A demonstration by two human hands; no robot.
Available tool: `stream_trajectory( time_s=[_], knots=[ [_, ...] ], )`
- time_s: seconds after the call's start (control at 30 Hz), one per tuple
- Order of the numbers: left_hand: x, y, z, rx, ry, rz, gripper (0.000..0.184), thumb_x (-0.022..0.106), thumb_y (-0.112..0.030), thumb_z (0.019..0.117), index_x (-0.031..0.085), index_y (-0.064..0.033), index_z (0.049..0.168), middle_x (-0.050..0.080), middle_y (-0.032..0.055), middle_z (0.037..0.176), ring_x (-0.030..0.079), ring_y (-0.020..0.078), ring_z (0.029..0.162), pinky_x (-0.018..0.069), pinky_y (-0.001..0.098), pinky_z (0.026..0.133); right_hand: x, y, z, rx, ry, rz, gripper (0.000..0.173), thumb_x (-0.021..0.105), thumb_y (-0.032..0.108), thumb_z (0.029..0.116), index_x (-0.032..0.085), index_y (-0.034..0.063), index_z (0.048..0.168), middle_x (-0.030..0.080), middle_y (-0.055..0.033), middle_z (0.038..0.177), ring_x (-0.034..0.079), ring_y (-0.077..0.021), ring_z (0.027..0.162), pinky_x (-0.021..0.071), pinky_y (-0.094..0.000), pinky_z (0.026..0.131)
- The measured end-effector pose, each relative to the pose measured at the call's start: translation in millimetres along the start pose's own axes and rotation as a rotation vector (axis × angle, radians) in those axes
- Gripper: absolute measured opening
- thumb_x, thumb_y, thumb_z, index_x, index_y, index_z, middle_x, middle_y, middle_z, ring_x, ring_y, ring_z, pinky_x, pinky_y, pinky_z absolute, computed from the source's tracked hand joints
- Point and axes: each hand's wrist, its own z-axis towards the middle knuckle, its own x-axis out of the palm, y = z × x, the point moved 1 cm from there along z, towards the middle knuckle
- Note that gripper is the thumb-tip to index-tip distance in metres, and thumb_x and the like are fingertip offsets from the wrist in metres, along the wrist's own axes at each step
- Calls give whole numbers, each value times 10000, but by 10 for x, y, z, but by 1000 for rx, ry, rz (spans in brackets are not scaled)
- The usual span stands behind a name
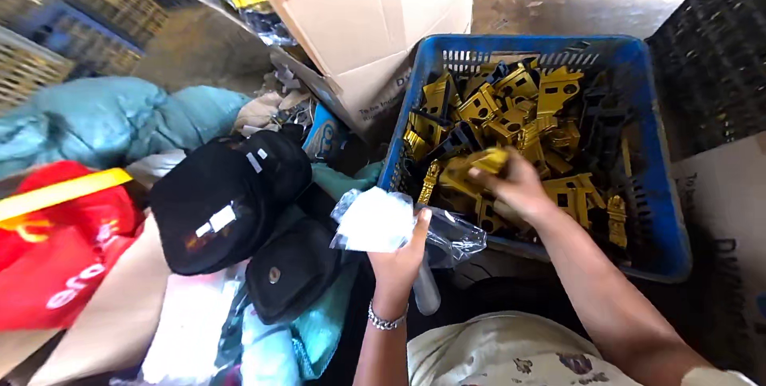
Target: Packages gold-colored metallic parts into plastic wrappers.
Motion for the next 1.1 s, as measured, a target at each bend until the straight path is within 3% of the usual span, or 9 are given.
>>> stream_trajectory(
  time_s=[0.07, 0.17, 0.33, 0.47, 0.57, 0.7, 0.8, 0.9, 1.1],
  knots=[
    [122, 16, 15, -27, 18, 6, 449, 817, 2, 737, 564, 67, 1102, 700, -20, 909, 690, 21, 870, 599, 224, 844, -221, 185, -249, 2, -80, 476, 321, 620, 204, 983, 537, 74, 1264, 693, -45, 1067, 699, -152, 942, 608, -360, 831],
    [350, -38, -22, -142, 76, -120, 501, 796, 64, 701, 551, 50, 1138, 708, -12, 929, 698, 40, 883, 607, 240, 838, -339, 347, -627, -1, 142, 781, 448, 750, 412, 909, 588, 170, 1249, 743, -24, 1101, 729, -187, 1001, 617, -405, 900],
    [531, -172, -60, -383, 180, -453, 186, 669, 102, 822, 608, -3, 963, 667, 17, 746, 624, 60, 617, 554, 207, 595, -197, 262, -719, -371, -54, 560, 287, 713, 157, 953, 587, 183, 1210, 722, 61, 1083, 735, -130, 963, 652, -380, 852],
    [343, -209, 7, -453, 183, -597, 195, 518, 94, 917, 633, -53, 974, 733, 21, 815, 709, 81, 732, 614, 246, 718, -360, 192, -850, -704, 208, 111, 322, 733, 165, 949, 619, 89, 1240, 717, 0, 1223, 669, -52, 1147, 572, -260, 990],
    [340, -210, 1, -424, 243, -508, 141, 555, 52, 896, 613, -68, 941, 665, -15, 744, 597, 30, 591, 535, 179, 586, -419, 92, -853, -717, 26, -82, 302, 714, 167, 956, 574, 15, 1177, 723, -32, 1179, 665, -13, 1123, 558, -205, 979],
    [515, -325, -238, -322, 293, -252, 232, 651, 66, 842, 585, 5, 1056, 687, -29, 859, 661, 23, 759, 580, 199, 740, -450, 105, -860, -654, 6, -414, 296, 720, 100, 854, 633, -18, 1111, 717, -184, 1160, 686, -301, 1134, 543, -480, 988],
    [619, -357, -396, -158, 365, -169, 291, 712, 92, 800, 615, 35, 1069, 720, -64, 937, 689, -4, 924, 585, 208, 880, -539, 187, -848, -283, 210, -17, 408, 675, 81, 925, 518, -68, 1272, 647, -132, 1254, 647, -107, 1133, 534, -253, 981],
    [665, -404, -389, -154, 371, -232, 276, 677, 130, 810, 636, -27, 1034, 728, -100, 928, 696, -3, 918, 592, 214, 884, -539, 222, -858, -105, 140, 516, 257, 681, 121, 900, 563, 75, 1123, 676, 0, 1143, 657, -77, 1047, 566, -284, 909],
    [658, -315, -366, -190, 555, -252, 285, 667, 164, 787, 648, 3, 1021, 751, -44, 871, 716, 44, 787, 615, 229, 778, -491, 171, -844, -223, -26, 286, 268, 722, 10, 863, 528, 23, 1048, 673, -27, 1039, 674, -26, 916, 579, -200, 795]
  ],
)
